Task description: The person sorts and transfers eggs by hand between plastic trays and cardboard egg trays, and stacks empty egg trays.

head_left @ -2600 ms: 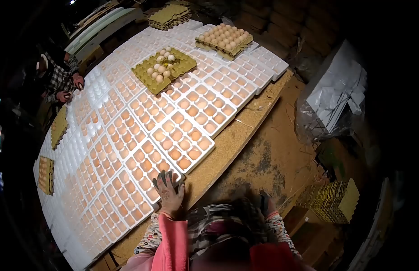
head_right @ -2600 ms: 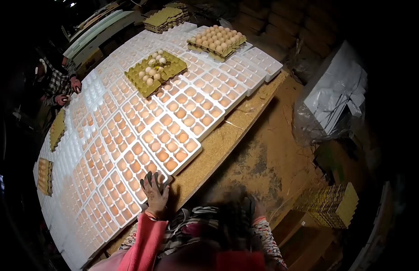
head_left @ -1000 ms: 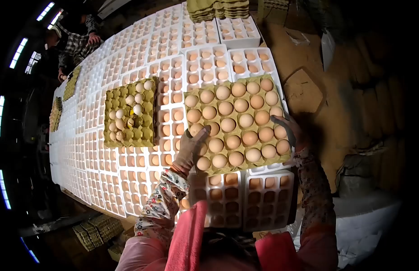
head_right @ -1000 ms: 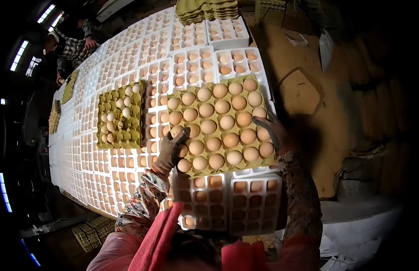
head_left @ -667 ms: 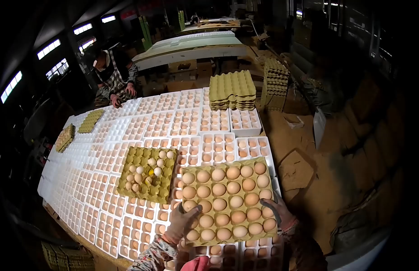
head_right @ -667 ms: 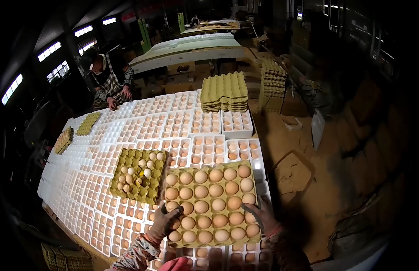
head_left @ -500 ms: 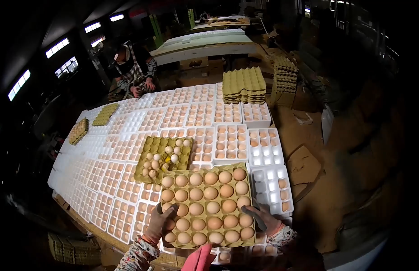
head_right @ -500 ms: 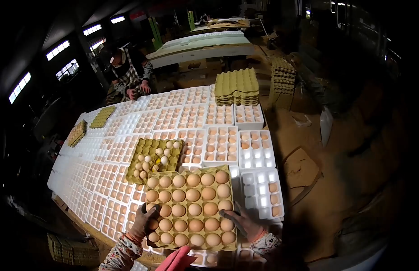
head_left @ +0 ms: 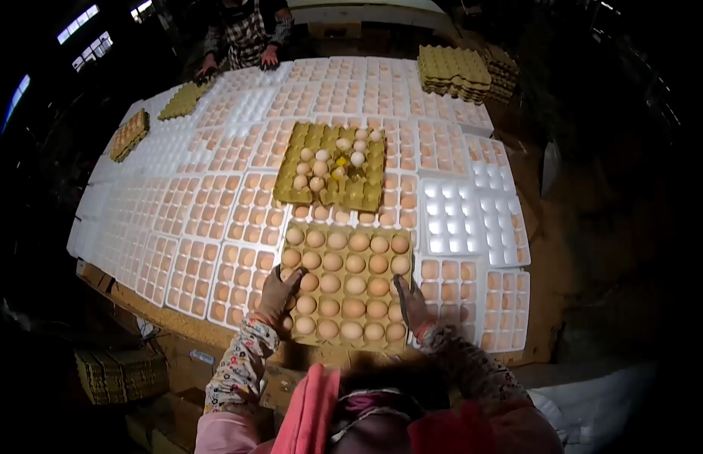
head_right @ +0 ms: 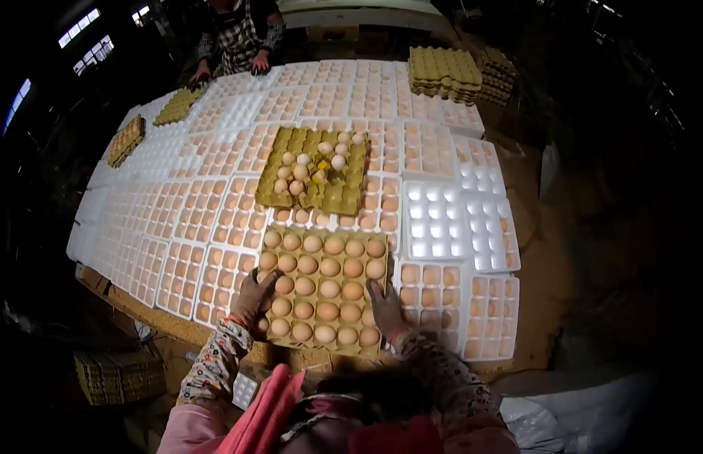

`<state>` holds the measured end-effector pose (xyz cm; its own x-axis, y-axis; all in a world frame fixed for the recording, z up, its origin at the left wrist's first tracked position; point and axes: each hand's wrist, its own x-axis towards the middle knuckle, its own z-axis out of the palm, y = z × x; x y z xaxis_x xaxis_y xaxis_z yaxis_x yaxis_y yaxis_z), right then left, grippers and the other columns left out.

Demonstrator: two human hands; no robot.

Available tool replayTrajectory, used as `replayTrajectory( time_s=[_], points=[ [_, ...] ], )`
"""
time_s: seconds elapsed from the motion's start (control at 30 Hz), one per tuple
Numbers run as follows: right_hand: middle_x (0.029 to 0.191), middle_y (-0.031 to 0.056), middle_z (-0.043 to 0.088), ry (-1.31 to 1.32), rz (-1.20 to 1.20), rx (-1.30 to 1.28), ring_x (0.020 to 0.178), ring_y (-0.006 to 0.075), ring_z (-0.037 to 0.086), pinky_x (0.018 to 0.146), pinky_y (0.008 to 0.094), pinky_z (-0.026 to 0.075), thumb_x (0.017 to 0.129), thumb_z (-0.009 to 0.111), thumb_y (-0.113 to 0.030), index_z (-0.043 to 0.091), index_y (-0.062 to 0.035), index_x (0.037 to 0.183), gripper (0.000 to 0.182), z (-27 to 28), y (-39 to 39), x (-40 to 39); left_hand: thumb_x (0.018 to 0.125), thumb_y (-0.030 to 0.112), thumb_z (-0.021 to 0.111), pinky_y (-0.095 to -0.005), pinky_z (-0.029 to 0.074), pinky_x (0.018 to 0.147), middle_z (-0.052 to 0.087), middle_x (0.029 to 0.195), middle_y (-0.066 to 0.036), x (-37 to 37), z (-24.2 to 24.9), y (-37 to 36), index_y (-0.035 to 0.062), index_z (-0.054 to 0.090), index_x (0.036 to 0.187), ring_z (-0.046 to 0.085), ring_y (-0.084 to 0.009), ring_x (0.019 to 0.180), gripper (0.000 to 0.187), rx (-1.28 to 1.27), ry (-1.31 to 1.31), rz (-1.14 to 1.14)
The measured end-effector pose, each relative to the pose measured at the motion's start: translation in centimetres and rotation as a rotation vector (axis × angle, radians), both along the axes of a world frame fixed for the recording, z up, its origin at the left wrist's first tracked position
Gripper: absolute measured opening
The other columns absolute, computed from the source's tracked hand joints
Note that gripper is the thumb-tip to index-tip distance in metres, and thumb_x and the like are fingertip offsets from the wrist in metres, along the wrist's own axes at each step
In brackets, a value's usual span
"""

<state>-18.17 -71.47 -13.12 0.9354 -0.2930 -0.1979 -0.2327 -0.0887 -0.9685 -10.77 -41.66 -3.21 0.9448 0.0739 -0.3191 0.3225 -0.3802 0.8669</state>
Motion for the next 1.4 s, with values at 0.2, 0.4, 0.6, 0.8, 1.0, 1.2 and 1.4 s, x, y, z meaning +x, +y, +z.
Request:
replayTrajectory(
  time_s=[0.2,0.4,0.6,0.8,1.0,1.2,1.4],
  points=[
    [0.106,0.0117,0.059,-0.091,-0.004,0.000,0.099,0.0214,0.056,0.089,0.0315,0.044,0.091,0.060,-0.024,0.046,0.0026,0.130,0.050,8.5,-2.2,-1.9,0.077,0.038,0.073,-0.0483,0.041,0.091,0.049,0.123,-0.024,-3.1,1.2,-0.5,-0.0006,0.039,0.134,0.048,-0.0404,0.111,0.077,0.568,-0.660,-0.129],
    [0.110,0.0164,0.057,-0.417,0.546,-1.115,0.093,0.0360,0.059,0.082,0.0399,0.050,0.072,0.073,-0.019,0.057,-0.0079,0.115,0.048,10.0,0.1,-10.3,0.079,0.039,0.066,-0.0404,0.040,0.092,0.051,0.120,-0.013,-11.8,2.5,-9.9,0.0123,0.051,0.128,0.050,-0.0322,0.109,0.058,0.860,-0.608,-1.005],
    [0.104,0.0103,0.059,-0.077,0.123,0.135,0.091,0.0223,0.060,0.080,0.0334,0.051,0.075,0.073,-0.007,0.058,0.0001,0.107,0.036,9.0,-3.7,-8.1,0.079,0.015,0.064,-0.0374,0.049,0.084,0.062,0.104,-0.011,-10.0,2.8,-9.8,0.0077,0.059,0.114,0.061,-0.0261,0.094,0.036,0.110,-0.303,-0.580],
    [0.102,0.0182,0.061,-0.201,0.487,-0.684,0.092,0.0306,0.060,0.081,0.0387,0.050,0.072,0.075,-0.028,0.058,0.0009,0.114,0.053,9.3,-2.5,-5.6,0.087,0.019,0.059,-0.0380,0.051,0.066,0.063,0.100,-0.012,-5.5,3.1,-12.6,0.0054,0.065,0.098,0.061,-0.0265,0.080,0.018,0.569,-0.351,-0.860],
    [0.106,0.0111,0.058,0.191,0.407,0.343,0.091,0.0189,0.059,0.080,0.0309,0.050,0.080,0.070,-0.018,0.049,-0.0001,0.126,0.054,10.6,-5.9,-3.1,0.079,0.026,0.068,-0.0319,0.051,0.068,0.063,0.098,-0.010,-3.0,3.8,-10.4,0.0081,0.057,0.119,0.062,-0.0214,0.081,0.045,0.291,-0.130,-0.902],
    [0.139,0.0236,0.038,0.050,0.591,-0.839,0.122,0.0394,0.046,0.098,0.0458,0.043,0.075,0.075,-0.035,0.052,-0.0168,0.130,0.062,11.0,-4.3,0.9,0.080,0.015,0.066,-0.0332,0.050,0.070,0.054,0.110,-0.011,-1.9,5.3,-13.3,0.0103,0.059,0.117,0.056,-0.0199,0.090,0.038,0.442,-0.314,-0.817],
    [0.136,0.0234,0.038,-0.005,0.529,-0.633,0.122,0.0385,0.046,0.095,0.0444,0.045,0.076,0.073,-0.039,0.054,-0.0096,0.124,0.059,10.6,-6.0,1.4,0.072,0.044,0.073,-0.0424,0.045,0.093,0.043,0.131,-0.016,0.4,6.4,-16.3,0.0175,0.058,0.122,0.050,-0.0363,0.110,0.058,1.026,-0.228,-1.093]
  ],
)
